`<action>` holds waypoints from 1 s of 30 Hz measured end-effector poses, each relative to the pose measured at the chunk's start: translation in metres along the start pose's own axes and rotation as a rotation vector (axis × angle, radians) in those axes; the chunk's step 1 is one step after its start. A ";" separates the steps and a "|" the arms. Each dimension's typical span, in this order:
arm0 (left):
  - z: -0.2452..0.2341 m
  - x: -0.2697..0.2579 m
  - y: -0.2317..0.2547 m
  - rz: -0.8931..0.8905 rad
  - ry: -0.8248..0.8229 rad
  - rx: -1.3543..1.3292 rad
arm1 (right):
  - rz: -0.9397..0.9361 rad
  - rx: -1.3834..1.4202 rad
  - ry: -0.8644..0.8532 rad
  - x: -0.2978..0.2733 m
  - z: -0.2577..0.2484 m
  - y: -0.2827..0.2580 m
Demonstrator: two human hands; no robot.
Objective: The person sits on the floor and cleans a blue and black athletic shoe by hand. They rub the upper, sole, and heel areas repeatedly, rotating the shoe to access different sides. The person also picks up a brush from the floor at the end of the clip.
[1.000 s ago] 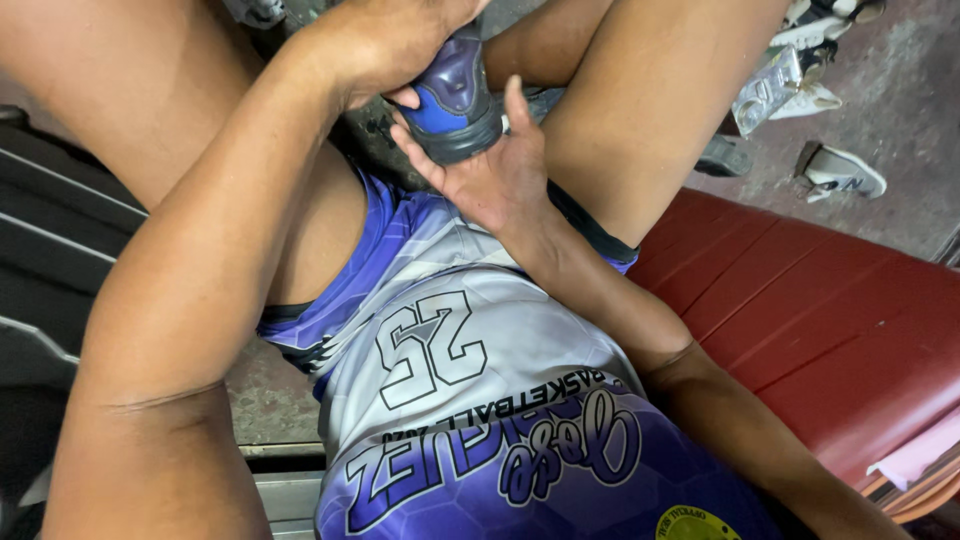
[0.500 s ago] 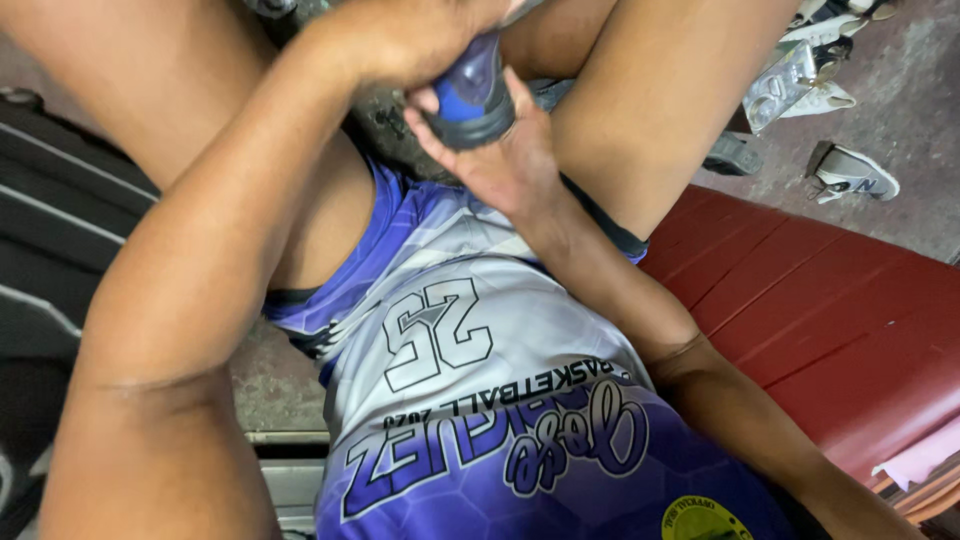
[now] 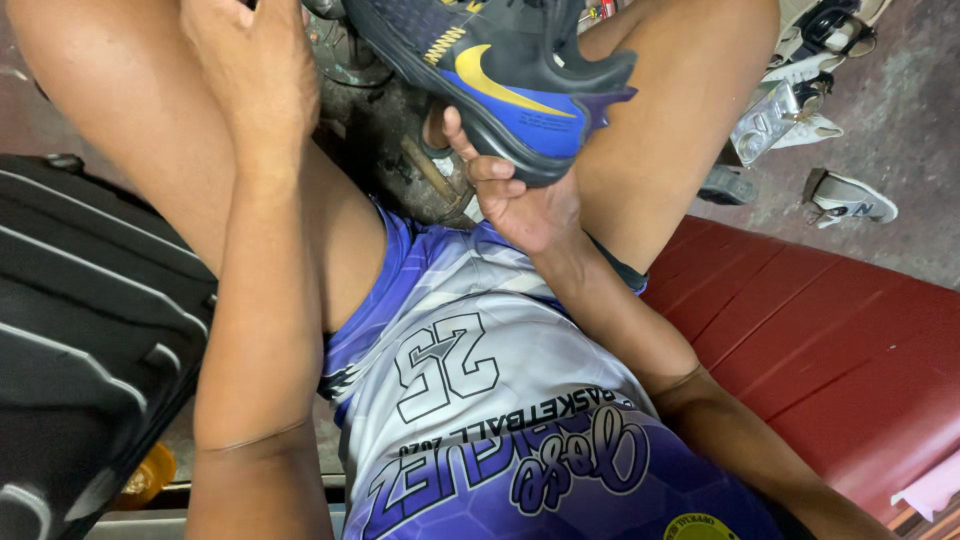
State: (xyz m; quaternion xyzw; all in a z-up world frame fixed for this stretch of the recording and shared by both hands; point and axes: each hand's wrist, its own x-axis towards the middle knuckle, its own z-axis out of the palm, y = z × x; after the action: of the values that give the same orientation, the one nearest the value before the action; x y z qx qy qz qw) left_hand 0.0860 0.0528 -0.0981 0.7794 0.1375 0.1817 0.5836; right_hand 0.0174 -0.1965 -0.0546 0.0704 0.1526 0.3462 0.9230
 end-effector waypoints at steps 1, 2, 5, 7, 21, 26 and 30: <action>0.002 -0.003 0.001 -0.018 0.004 -0.024 | 0.001 -0.005 -0.008 -0.002 -0.003 0.000; 0.004 -0.008 0.003 -0.036 0.009 -0.045 | 0.001 -0.010 -0.015 -0.005 -0.007 0.000; 0.003 -0.006 0.014 -0.129 -0.012 -0.178 | 0.021 -0.016 -0.050 -0.007 -0.021 -0.005; 0.001 -0.006 0.019 -0.227 -0.069 -0.300 | 0.025 -0.019 -0.052 -0.010 -0.026 -0.006; 0.002 -0.007 0.044 -0.601 -0.408 -0.641 | 0.174 0.110 -0.203 -0.013 -0.020 0.004; 0.010 -0.009 0.039 -0.545 -0.520 -0.983 | 0.121 -0.141 -0.170 -0.015 -0.015 0.015; 0.006 -0.009 0.044 -0.576 -0.435 -0.874 | 0.267 1.080 0.037 -0.019 -0.028 0.000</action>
State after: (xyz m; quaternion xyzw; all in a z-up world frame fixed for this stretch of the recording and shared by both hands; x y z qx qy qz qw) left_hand 0.0811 0.0312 -0.0581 0.4157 0.1332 -0.1098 0.8929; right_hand -0.0053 -0.2082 -0.0767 0.5461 0.3142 0.3341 0.7010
